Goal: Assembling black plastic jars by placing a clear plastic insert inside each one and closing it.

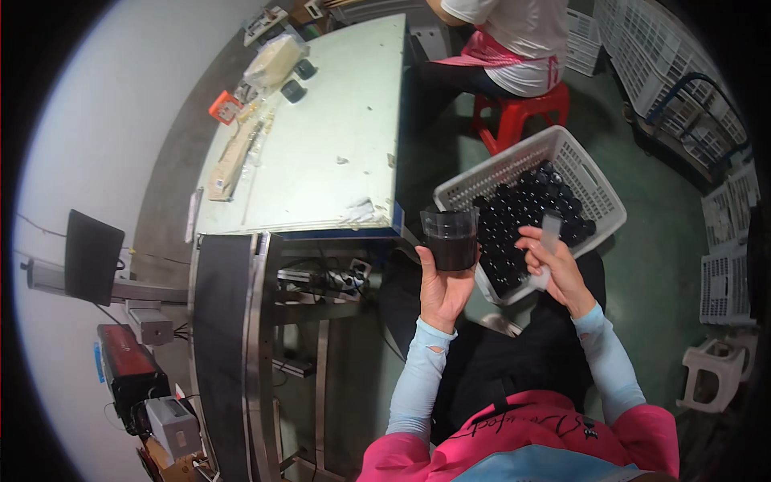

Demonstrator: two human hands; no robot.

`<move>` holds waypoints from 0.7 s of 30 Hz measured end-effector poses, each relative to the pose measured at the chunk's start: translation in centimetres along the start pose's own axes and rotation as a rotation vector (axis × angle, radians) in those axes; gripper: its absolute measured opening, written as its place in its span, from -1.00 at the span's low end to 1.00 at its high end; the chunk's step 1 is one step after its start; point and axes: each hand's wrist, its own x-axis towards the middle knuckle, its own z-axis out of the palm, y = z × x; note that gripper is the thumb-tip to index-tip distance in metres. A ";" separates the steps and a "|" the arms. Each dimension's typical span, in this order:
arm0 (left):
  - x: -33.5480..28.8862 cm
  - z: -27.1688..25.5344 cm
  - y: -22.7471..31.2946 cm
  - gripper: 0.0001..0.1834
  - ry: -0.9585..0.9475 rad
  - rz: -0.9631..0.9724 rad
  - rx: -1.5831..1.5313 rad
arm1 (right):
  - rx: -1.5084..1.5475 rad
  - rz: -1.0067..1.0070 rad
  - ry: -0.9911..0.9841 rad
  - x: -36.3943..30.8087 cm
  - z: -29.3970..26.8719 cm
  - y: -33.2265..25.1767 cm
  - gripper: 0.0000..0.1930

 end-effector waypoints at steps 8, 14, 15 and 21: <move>8.7 2.1 10.7 -0.58 0.104 0.346 0.918 | 0.057 0.074 0.162 -0.2 -5.3 1.5 -0.69; 16.4 -0.8 16.7 -0.58 0.383 0.621 1.497 | 0.106 0.120 0.295 0.5 -9.5 1.9 -0.73; 17.6 -1.1 17.2 -0.58 0.410 0.634 1.561 | 0.096 0.124 0.318 0.7 -10.4 1.9 -0.74; 22.6 -3.4 21.3 -0.54 0.575 0.761 1.652 | -0.050 0.106 0.502 5.1 -16.8 1.3 -0.73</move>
